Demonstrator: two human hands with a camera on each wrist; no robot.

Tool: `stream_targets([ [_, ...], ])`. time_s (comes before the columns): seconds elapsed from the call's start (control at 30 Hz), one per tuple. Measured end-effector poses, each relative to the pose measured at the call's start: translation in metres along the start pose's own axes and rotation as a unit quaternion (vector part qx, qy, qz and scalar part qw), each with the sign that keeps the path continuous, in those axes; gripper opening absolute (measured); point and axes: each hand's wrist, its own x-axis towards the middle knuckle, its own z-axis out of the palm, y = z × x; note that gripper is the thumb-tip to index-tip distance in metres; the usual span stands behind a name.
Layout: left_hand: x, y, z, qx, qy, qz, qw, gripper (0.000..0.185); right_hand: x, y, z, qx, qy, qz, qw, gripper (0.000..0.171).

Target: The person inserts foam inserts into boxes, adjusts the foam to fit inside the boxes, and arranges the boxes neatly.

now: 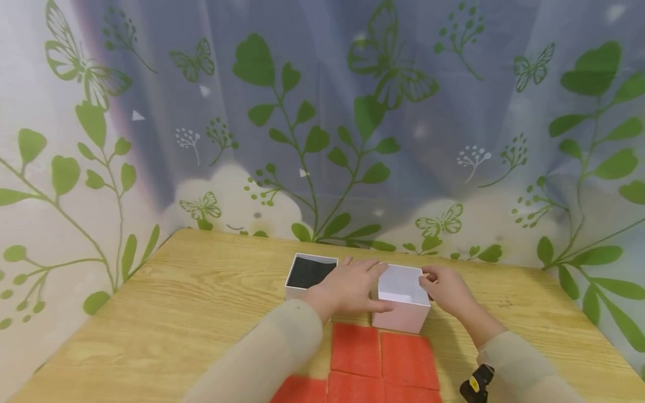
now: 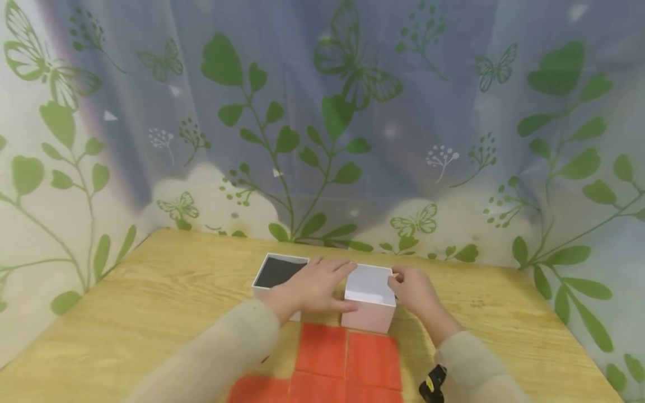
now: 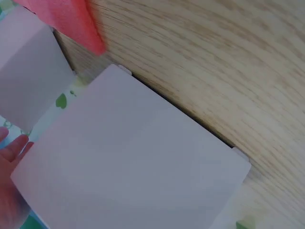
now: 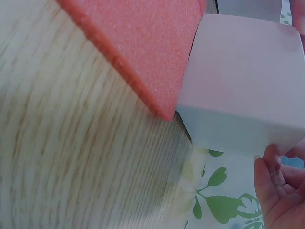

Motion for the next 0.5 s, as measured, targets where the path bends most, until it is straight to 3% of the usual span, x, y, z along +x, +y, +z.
stream_targets([
  [0.27, 0.006, -0.004, 0.005, -0.057, -0.031, -0.023, 0.9976, 0.092, -0.002, 0.000, 0.005, 0.001, -0.010, 0.012, 1.000, 0.040],
  [0.5, 0.013, -0.005, 0.005, -0.069, -0.048, -0.042, 0.9955, 0.098, -0.001, 0.000, 0.003, 0.005, -0.002, 0.009, 1.000, 0.040],
])
